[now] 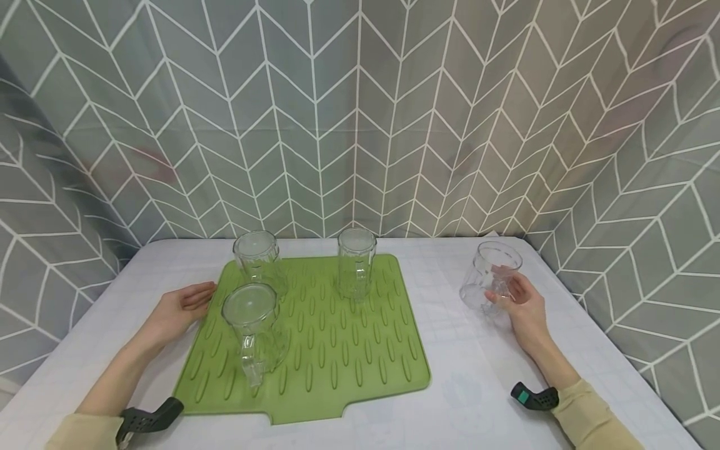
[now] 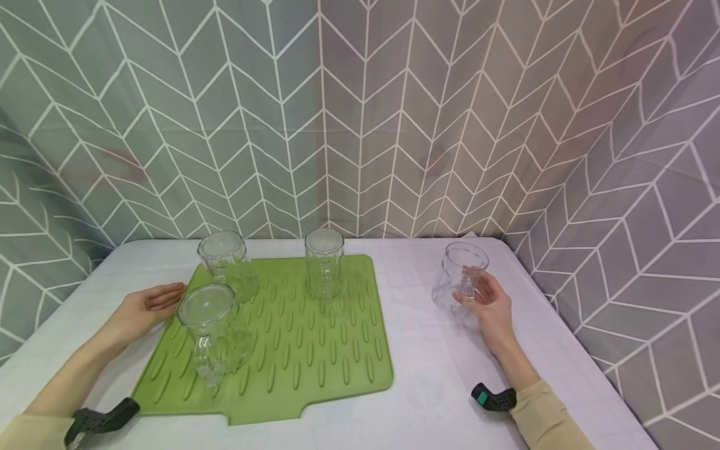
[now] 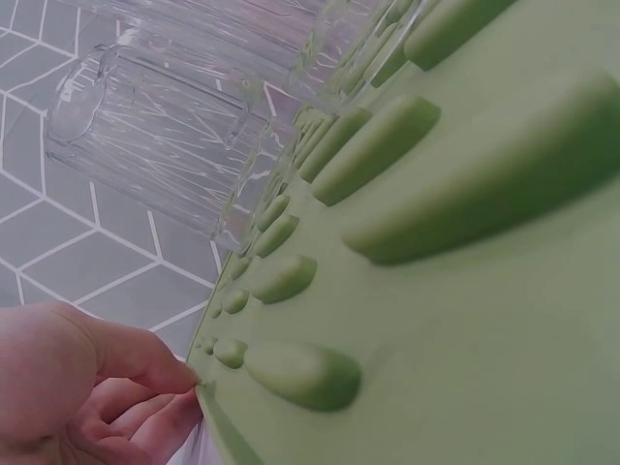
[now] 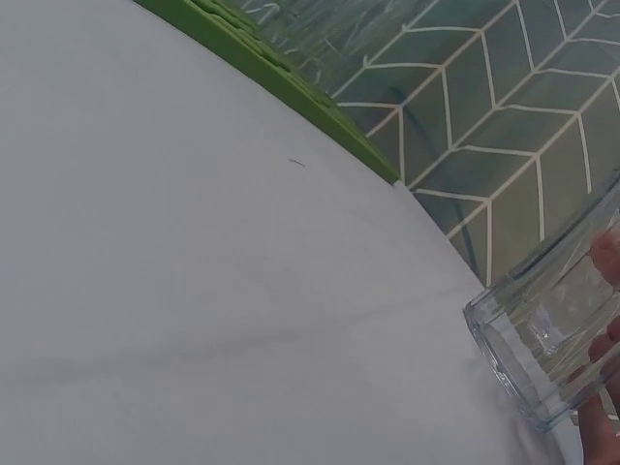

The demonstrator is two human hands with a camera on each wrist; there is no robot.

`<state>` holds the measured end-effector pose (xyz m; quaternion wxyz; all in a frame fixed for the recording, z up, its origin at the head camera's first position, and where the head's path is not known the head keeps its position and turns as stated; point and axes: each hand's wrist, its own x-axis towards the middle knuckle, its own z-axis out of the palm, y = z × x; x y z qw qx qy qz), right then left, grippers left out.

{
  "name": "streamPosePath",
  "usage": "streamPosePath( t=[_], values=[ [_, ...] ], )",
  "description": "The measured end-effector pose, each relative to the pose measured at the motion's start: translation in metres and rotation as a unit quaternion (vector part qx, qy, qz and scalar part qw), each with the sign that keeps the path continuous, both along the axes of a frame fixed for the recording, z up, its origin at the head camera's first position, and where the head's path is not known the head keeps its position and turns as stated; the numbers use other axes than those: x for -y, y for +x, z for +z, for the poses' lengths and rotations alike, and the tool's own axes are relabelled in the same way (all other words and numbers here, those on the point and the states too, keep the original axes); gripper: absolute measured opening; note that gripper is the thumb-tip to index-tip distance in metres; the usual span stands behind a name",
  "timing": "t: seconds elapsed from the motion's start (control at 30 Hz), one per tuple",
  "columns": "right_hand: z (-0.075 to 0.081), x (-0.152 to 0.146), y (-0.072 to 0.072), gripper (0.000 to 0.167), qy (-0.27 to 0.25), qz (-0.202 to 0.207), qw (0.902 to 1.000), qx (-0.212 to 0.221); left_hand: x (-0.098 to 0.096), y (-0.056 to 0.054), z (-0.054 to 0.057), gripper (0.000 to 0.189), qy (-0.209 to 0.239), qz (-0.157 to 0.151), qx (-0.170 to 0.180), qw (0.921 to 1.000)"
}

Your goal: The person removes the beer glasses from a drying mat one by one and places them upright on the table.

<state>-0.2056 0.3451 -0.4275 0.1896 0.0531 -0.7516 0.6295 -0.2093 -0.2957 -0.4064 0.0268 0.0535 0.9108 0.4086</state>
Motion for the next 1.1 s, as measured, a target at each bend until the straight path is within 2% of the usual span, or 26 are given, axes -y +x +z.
streamPosePath(
  t=[0.3,0.43,0.67,0.93,1.1],
  values=[
    [0.000,-0.012,-0.007,0.056,0.035,-0.024,0.9990,-0.017,0.000,-0.003,0.001,0.057,-0.002,-0.004,-0.009,0.9999],
    [-0.001,-0.018,-0.010,0.057,0.015,-0.022,0.9993,-0.028,-0.001,-0.004,0.001,0.056,-0.002,-0.002,-0.010,0.9999],
    [-0.004,-0.030,-0.017,0.057,0.043,-0.031,0.9980,-0.035,-0.002,-0.003,0.000,0.055,-0.011,0.000,-0.013,0.9999],
    [-0.004,-0.038,-0.021,0.054,-0.055,0.025,0.9973,-0.042,-0.002,0.000,0.000,0.056,-0.009,0.001,-0.010,0.9999],
    [-0.004,-0.043,-0.022,0.053,-0.146,0.074,0.9859,-0.035,-0.002,0.001,0.000,0.056,-0.011,0.001,-0.008,0.9999]
  ],
)
